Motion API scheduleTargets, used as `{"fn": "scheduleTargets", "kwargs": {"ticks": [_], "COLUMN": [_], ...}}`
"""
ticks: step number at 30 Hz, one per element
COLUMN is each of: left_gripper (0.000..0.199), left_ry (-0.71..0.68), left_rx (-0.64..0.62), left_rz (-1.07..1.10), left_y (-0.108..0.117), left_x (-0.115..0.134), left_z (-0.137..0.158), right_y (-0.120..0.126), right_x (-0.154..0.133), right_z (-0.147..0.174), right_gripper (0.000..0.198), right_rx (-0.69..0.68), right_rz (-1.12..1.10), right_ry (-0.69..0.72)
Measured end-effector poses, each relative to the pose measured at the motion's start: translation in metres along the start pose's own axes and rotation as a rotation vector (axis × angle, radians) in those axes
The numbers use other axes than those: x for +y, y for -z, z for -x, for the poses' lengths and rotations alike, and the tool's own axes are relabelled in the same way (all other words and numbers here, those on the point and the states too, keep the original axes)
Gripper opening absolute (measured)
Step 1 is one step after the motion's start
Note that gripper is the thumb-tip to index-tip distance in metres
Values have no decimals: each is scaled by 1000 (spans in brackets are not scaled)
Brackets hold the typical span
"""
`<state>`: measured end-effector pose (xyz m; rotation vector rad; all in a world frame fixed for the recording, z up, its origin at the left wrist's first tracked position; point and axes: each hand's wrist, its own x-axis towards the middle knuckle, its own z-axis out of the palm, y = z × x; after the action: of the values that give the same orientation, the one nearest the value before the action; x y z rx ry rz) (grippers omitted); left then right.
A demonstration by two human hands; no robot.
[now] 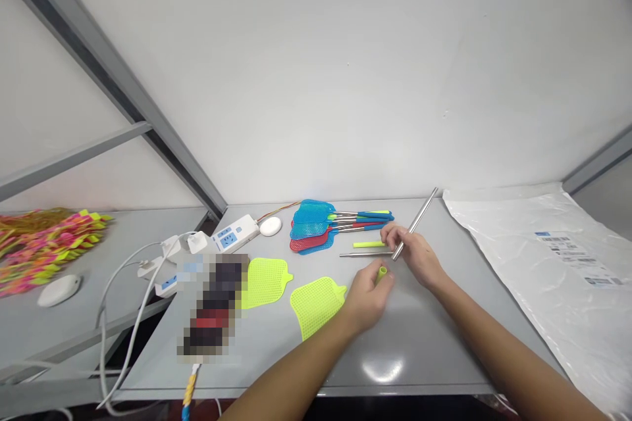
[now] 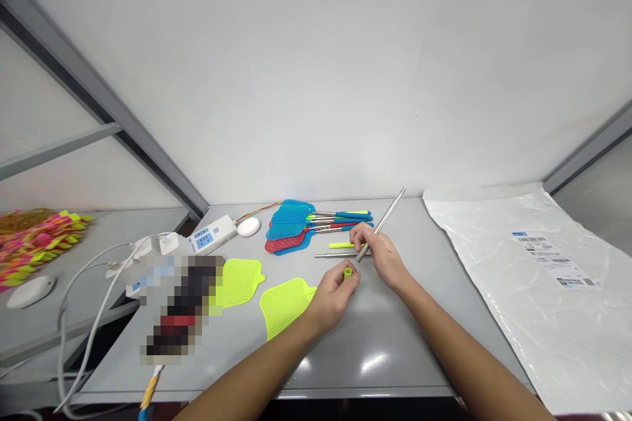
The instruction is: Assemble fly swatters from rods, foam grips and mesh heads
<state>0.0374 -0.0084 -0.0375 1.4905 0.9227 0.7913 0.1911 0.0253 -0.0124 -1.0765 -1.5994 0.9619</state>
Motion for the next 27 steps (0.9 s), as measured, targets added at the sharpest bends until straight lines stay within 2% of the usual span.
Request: {"fn": "scheduleTargets", "kwargs": {"ticks": [3,8,16,22,27], "left_gripper": [22,23,28,37,34], "left_ry": [-30,-59,-69,-82,-169], "left_rx": [19,15,1,-12,10], "left_rz": [-5,-17,-22,13,29], "left_y": [-1,-4,-3,-2,-2], "left_x": [0,0,0,5,7], "left_z": [0,-1,-2,-2,-3], "right_y": [-9,-20,-15,-16,-17], "right_x": [-8,-17,-19,-23,-23], "right_z": [4,9,11,12,12], "right_gripper": [39,37,35,28,16], "right_rx": [-32,-97,-141,-194,-255], "right_rz": [-128,-182,-92,59,146], "right_ry": [18,22,46,128,165]}}
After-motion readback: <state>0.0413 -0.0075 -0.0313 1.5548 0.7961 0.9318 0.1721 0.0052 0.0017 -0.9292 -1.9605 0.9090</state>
